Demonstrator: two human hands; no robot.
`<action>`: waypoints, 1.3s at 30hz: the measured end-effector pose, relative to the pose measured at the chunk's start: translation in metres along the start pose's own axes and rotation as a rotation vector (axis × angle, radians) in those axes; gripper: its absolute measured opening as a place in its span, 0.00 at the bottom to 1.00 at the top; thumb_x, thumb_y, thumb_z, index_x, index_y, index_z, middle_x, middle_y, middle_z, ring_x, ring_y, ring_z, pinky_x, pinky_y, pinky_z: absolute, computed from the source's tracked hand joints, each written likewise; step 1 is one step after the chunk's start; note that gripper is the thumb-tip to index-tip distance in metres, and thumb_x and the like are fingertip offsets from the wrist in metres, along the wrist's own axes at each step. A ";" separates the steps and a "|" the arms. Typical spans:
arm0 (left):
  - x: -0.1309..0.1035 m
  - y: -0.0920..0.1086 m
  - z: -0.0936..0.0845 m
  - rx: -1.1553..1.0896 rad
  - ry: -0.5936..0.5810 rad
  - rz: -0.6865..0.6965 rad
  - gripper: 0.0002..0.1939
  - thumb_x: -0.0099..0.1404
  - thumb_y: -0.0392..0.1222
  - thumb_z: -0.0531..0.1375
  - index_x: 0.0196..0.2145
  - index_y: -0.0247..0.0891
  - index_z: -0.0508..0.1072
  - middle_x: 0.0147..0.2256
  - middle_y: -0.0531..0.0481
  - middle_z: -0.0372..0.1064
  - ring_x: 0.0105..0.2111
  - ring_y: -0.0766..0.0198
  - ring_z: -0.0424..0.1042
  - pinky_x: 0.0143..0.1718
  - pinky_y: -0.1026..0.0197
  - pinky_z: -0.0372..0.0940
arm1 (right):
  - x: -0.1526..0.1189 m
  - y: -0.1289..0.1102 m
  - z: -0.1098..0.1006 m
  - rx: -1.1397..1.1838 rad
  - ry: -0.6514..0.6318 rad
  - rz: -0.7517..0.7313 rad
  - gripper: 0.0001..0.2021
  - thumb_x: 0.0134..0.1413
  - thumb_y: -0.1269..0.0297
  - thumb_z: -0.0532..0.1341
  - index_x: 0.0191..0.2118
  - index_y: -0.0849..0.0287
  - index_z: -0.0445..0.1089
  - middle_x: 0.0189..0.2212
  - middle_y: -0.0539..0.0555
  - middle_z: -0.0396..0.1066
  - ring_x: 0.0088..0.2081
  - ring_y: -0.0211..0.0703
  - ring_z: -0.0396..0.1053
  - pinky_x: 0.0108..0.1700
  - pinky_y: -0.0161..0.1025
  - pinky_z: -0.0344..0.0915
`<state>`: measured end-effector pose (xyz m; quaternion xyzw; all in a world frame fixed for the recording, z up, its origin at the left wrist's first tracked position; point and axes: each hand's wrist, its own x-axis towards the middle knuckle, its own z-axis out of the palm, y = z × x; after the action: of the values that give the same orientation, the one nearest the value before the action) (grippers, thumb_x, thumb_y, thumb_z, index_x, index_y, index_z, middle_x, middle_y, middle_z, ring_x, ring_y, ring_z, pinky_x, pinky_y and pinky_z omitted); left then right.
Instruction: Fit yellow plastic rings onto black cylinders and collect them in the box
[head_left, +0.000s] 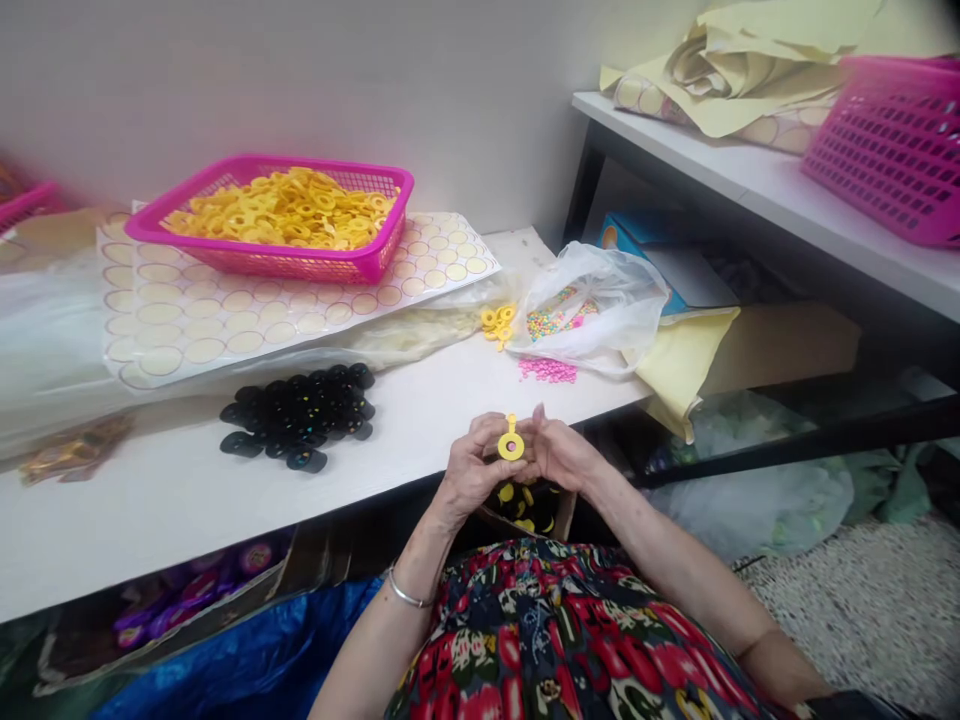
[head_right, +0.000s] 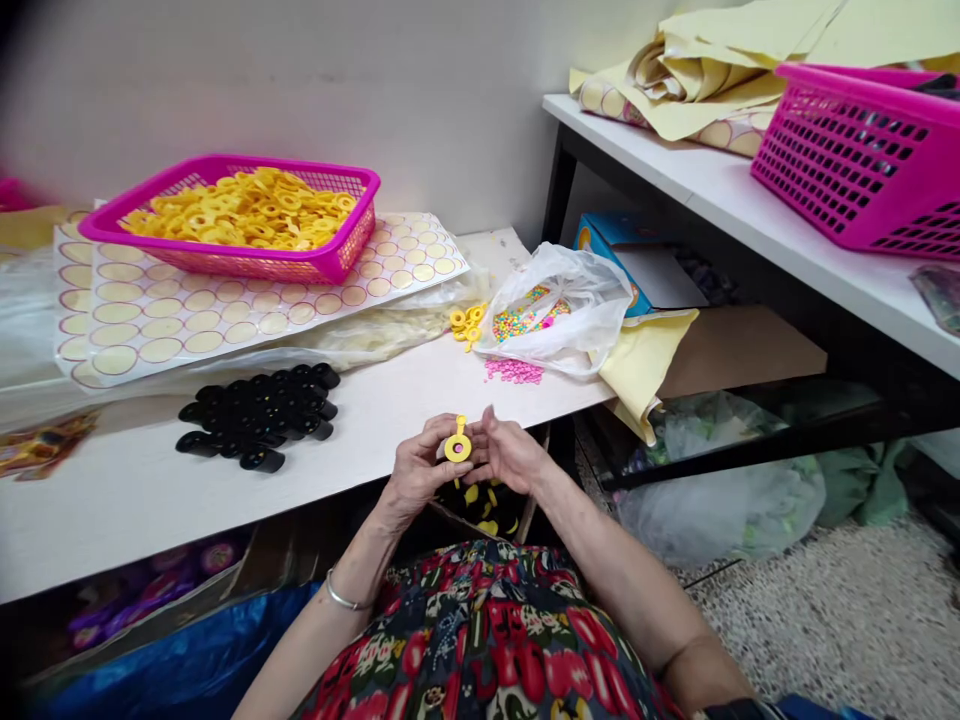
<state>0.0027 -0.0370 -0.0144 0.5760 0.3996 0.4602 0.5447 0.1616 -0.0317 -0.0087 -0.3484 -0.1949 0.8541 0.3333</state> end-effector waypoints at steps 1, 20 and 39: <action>0.000 0.002 -0.001 -0.014 -0.052 -0.019 0.22 0.45 0.40 0.69 0.41 0.40 0.75 0.43 0.44 0.65 0.51 0.55 0.60 0.54 0.53 0.56 | 0.002 -0.003 -0.005 0.019 -0.023 0.049 0.25 0.48 0.43 0.58 0.35 0.65 0.67 0.28 0.55 0.71 0.26 0.38 0.70 0.26 0.37 0.71; 0.000 0.031 0.017 0.265 -0.415 0.048 0.15 0.56 0.46 0.60 0.41 0.40 0.75 0.40 0.44 0.71 0.52 0.51 0.56 0.57 0.47 0.48 | -0.014 -0.015 -0.018 -0.292 -0.306 0.001 0.21 0.28 0.73 0.69 0.37 0.66 0.73 0.30 0.50 0.70 0.29 0.35 0.66 0.30 0.30 0.62; -0.014 0.011 0.008 0.277 -0.396 -0.111 0.15 0.50 0.39 0.66 0.38 0.41 0.77 0.46 0.43 0.65 0.52 0.51 0.60 0.54 0.50 0.56 | -0.021 0.019 -0.019 -0.222 -0.210 -0.034 0.25 0.28 0.75 0.69 0.40 0.64 0.70 0.33 0.50 0.69 0.32 0.34 0.65 0.31 0.29 0.63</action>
<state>0.0061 -0.0537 -0.0046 0.7013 0.3755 0.2483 0.5528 0.1779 -0.0576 -0.0224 -0.2886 -0.3279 0.8532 0.2851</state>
